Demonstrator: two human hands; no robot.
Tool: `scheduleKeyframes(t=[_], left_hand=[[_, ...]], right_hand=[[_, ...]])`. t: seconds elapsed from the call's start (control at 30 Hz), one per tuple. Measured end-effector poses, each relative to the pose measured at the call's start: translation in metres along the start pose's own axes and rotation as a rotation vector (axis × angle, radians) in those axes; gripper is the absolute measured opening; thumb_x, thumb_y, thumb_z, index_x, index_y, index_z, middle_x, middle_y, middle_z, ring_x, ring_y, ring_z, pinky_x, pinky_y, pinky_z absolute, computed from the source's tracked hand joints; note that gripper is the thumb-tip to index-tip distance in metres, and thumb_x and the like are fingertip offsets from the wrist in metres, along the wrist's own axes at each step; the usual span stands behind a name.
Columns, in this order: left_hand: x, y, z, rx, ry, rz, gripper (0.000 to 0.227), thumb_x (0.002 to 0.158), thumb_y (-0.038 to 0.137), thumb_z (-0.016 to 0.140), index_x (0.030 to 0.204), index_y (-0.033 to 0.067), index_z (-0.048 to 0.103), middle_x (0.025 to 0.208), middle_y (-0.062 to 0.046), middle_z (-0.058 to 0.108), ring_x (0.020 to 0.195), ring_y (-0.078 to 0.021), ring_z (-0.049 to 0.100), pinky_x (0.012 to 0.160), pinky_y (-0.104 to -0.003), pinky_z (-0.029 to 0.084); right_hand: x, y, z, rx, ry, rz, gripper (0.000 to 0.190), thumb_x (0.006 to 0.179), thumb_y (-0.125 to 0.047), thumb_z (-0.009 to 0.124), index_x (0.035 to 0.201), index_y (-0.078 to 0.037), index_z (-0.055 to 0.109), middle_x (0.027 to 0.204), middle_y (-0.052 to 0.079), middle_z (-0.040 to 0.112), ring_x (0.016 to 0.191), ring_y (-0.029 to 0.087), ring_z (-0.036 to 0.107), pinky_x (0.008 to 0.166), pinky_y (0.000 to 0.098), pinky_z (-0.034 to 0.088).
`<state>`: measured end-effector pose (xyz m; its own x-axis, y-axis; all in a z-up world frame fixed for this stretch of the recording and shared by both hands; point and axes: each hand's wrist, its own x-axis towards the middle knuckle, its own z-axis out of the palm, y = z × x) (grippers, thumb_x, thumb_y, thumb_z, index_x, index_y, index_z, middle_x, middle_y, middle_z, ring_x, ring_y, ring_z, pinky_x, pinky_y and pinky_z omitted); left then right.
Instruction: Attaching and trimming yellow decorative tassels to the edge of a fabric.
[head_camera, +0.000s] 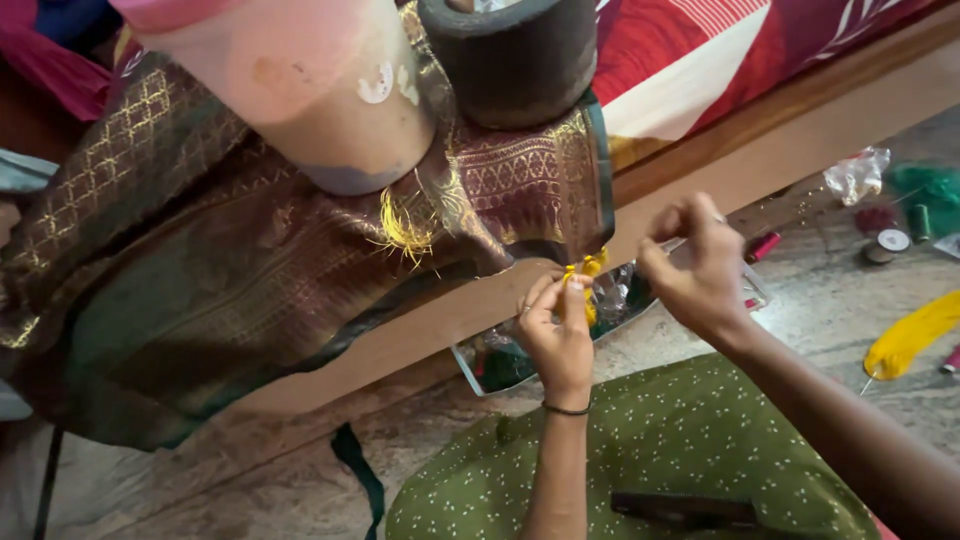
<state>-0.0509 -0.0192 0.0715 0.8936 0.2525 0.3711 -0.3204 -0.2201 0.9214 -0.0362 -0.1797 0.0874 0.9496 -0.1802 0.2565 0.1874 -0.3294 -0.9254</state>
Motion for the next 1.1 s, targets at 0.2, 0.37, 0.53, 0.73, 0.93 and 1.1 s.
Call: scheduleKeyframes(t=[0.2, 0.37, 0.53, 0.73, 0.93, 1.1], left_hand=[[-0.003, -0.02, 0.001, -0.279, -0.066, -0.126, 0.015, 0.098, 0.007, 0.064, 0.092, -0.0024, 0.075, 0.098, -0.004, 0.073, 0.093, -0.0124, 0.064, 0.086, -0.027, 0.05], [-0.003, -0.021, 0.001, -0.49, -0.093, -0.209, 0.018, 0.1, 0.006, 0.063, 0.092, -0.0056, 0.074, 0.101, -0.003, 0.071, 0.096, -0.0114, 0.062, 0.086, -0.026, 0.048], [-0.004, -0.019, 0.0, -0.473, -0.089, -0.2, 0.018, 0.1, 0.006, 0.063, 0.091, -0.0051, 0.075, 0.098, -0.004, 0.07, 0.094, -0.0115, 0.062, 0.084, -0.026, 0.048], [-0.002, -0.019, -0.001, -0.382, -0.09, -0.132, 0.019, 0.099, 0.006, 0.063, 0.09, -0.0041, 0.075, 0.093, -0.004, 0.071, 0.09, -0.0113, 0.063, 0.082, -0.026, 0.049], [0.001, -0.02, -0.004, -0.368, -0.096, -0.144, 0.019, 0.099, 0.007, 0.063, 0.088, -0.0042, 0.074, 0.087, -0.005, 0.069, 0.082, -0.01, 0.061, 0.076, -0.025, 0.048], [0.0, -0.022, -0.007, -0.36, -0.094, -0.156, 0.016, 0.098, 0.007, 0.064, 0.091, -0.0035, 0.075, 0.09, -0.004, 0.07, 0.084, -0.0094, 0.06, 0.077, -0.025, 0.048]], right_hand=[[-0.005, -0.03, 0.01, -0.181, -0.102, -0.392, 0.011, 0.083, -0.004, 0.072, 0.093, -0.001, 0.069, 0.089, 0.011, 0.075, 0.079, 0.018, 0.074, 0.069, 0.0309, 0.056], [0.005, -0.012, 0.025, -0.204, -0.291, -0.244, 0.021, 0.083, -0.009, 0.074, 0.103, -0.002, 0.076, 0.08, 0.014, 0.076, 0.068, 0.018, 0.076, 0.061, 0.0311, 0.057], [0.008, -0.011, 0.018, -0.272, -0.316, -0.125, 0.02, 0.084, -0.016, 0.077, 0.101, -0.005, 0.08, 0.072, 0.015, 0.075, 0.058, 0.017, 0.071, 0.056, 0.0334, 0.054], [0.011, -0.029, -0.01, -0.29, -0.372, -0.07, 0.021, 0.084, -0.016, 0.076, 0.104, -0.009, 0.081, 0.074, 0.011, 0.079, 0.057, 0.014, 0.07, 0.056, 0.0314, 0.055], [-0.002, -0.06, -0.009, -0.32, -0.189, -0.231, 0.019, 0.087, -0.013, 0.075, 0.104, -0.006, 0.079, 0.087, 0.012, 0.078, 0.064, 0.017, 0.073, 0.059, 0.0307, 0.056], [0.004, -0.049, 0.005, -0.392, -0.331, -0.307, 0.022, 0.082, -0.016, 0.079, 0.102, -0.006, 0.079, 0.09, 0.013, 0.077, 0.063, 0.021, 0.075, 0.06, 0.0328, 0.058]])
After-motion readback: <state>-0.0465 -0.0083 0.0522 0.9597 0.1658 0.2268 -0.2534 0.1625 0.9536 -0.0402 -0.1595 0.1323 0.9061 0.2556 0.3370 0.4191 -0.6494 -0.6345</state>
